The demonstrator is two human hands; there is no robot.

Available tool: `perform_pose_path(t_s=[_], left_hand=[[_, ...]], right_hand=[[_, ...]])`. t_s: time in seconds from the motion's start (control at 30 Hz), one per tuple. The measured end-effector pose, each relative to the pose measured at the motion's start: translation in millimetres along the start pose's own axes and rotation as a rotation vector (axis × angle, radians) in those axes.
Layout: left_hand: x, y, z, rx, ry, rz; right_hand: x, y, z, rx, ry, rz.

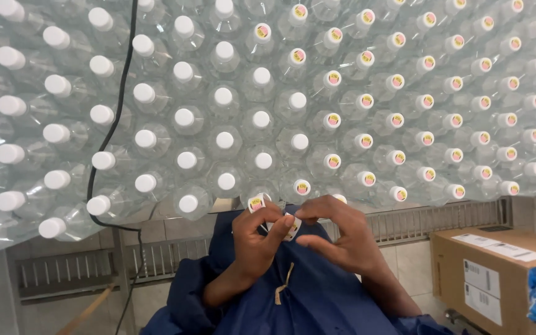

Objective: Manually applying small circular stickers to the caps of plastic water bottles arranged in a large grid on a production table.

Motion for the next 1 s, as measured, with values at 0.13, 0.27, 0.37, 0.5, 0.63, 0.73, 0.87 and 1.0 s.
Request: perform_pose_path(t_s=[0.13,0.27,0.37,0.5,0.63,0.73,0.87,1.0], left_hand=[[0.7,3.9,0.2,-0.007,0.018,0.030],[-5.4,3.4,7.5,0.111,0.028,0.058],[-3.4,6.5,8.4,0.077,-0.012,0.116],[-1.3,7.7,2.9,0.016,0.045,0.107],[0.4,7.9,-1.6,0.051,0.084,0.071],[-0.2,7.4,-4.4,0.087,0.108,0.043],[1.1,5.4,-6.3,0.147,0.151,-0.005],[1.9,4.0,-5.1,0.199,0.167,-0.031]], right_hand=[[3.9,-0.5,-9.6,0.013,0.006,-0.049],[-0.5,-4.9,-26.7,0.087,0.023,-0.091],[-2.0,-7.0,-34.1,0.135,0.026,-0.096],[-0.3,-5.1,-32.8,0.111,0.012,-0.058],[7.2,-6.0,-25.5,0.054,-0.019,-0.010],[13.3,-6.6,-15.8,0.059,-0.076,-0.009],[20.5,-7.5,-6.8,0.032,-0.155,-0.022],[28.1,-7.6,-2.8,-0.015,-0.186,-0.033]])
Point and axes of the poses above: each hand's wrist, its own x-axis towards the middle knuckle, its own y-axis out of the palm, z = x × y, the point moved 9 cm from there along x, towards the middle knuckle, and after that the axes turned 1 degree about -z, right-handed, at the moved point
